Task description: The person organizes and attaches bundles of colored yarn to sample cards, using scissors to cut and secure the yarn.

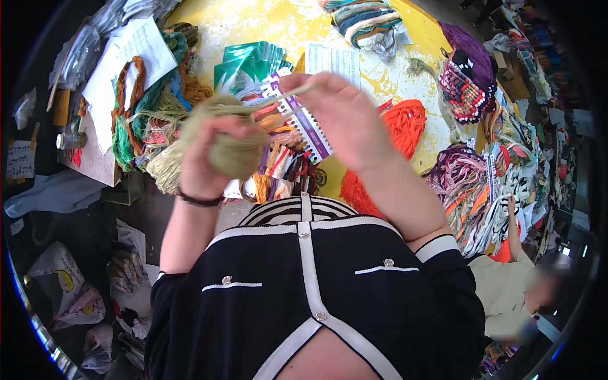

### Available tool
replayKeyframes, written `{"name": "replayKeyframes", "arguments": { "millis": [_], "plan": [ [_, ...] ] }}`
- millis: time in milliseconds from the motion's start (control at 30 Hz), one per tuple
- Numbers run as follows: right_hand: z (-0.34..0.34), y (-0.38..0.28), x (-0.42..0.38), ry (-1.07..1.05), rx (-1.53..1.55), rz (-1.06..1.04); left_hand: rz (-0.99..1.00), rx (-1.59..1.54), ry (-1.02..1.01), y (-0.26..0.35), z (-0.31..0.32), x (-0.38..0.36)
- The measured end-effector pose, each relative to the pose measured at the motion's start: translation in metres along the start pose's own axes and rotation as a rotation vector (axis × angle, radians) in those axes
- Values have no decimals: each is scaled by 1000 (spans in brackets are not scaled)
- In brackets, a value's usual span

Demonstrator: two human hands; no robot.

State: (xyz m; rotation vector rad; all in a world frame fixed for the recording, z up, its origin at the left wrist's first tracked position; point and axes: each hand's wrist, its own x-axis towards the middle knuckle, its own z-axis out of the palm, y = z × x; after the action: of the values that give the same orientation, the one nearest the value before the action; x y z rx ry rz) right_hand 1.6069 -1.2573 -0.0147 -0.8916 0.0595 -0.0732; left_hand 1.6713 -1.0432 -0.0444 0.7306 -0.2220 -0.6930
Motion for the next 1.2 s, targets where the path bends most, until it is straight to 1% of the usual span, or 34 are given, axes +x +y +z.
{"name": "replayKeyframes", "arguments": {
  "millis": [33, 67, 100, 133, 167, 200, 233, 267, 300, 333, 367, 400, 433, 500, 567, 600, 633, 667, 700, 733, 767, 800, 867, 933, 1033, 1067, 1133, 1200],
  "plan": [
    [-5, -25, -3, -146, 260, 29, -14, -118, 273, 16, -4, 1],
    [-13, -41, -9, -209, 465, 59, 61, -352, 48, 23, -46, -8],
    [-27, -49, -16, -215, 534, 36, 121, -379, -42, 39, -68, -10],
    [-42, -58, -23, -222, 604, 14, 6, -629, -147, 56, -93, -13],
    [-66, -63, -29, -183, 499, 17, 48, -652, 15, 72, -115, -17],
    [-94, -64, -35, -144, 394, 21, 163, -633, 172, 79, -120, -22],
    [-123, -66, -42, 25, 171, 67, 213, -585, 302, 85, -148, -29],
    [-155, -68, -49, 189, -53, 114, 241, -515, 388, 91, -172, -35],
    [-193, -71, -55, 456, -241, 95, 267, -444, 473, 94, -192, -40],
    [-233, -83, -61, 541, -467, 33, 264, -443, 485, 95, -208, -45],
    [-274, -97, -70, 781, -863, 40, 329, -341, 584, 97, -225, -50],
    [-309, -102, -78, 977, -1444, -126, 395, -235, 678, 96, -232, -50],
    [-303, -99, -71, 973, -1446, -121, 395, -236, 684, 86, -214, -39],
    [-244, -76, -45, 957, -1734, -228, 220, 366, 881, 45, -147, -4],
    [-219, -7, -11, 684, -1498, 9, -68, 214, 691, -5, -138, 23],
    [-163, 8, 6, 488, -1366, 195, -229, 182, 710, -30, -118, 39],
    [-167, 50, 19, 359, -1070, 314, -389, 148, 725, -53, -102, 54],
    [-149, 76, 31, 262, -1090, 291, -469, 192, 669, -75, -107, 64],
    [-139, 92, 41, 143, -1199, 266, -550, 234, 612, -97, -115, 71],
    [-144, 121, 50, 81, -1253, 144, -548, 213, 622, -115, -117, 76],
    [-144, 135, 59, 37, -1315, 155, -547, 191, 631, -129, -116, 81],
    [-147, 147, 67, 25, -1327, 183, -477, 245, 698, -135, -105, 85],
    [-157, 163, 78, 9, -1339, 219, -446, 257, 689, -145, -107, 91],
    [-163, 172, 83, 80, -1133, 410, -415, 271, 679, -153, -110, 94],
    [-165, 171, 85, 94, -1143, 424, -290, 382, 665, -163, -114, 99],
    [-164, 170, 85, 95, -1144, 431, -296, 379, 667, -164, -117, 100],
    [-164, 168, 86, 126, -1041, 505, -314, 362, 645, -168, -120, 105],
    [-166, 168, 87, 127, -1051, 508, -303, 391, 626, -169, -122, 107]
  ]
}}
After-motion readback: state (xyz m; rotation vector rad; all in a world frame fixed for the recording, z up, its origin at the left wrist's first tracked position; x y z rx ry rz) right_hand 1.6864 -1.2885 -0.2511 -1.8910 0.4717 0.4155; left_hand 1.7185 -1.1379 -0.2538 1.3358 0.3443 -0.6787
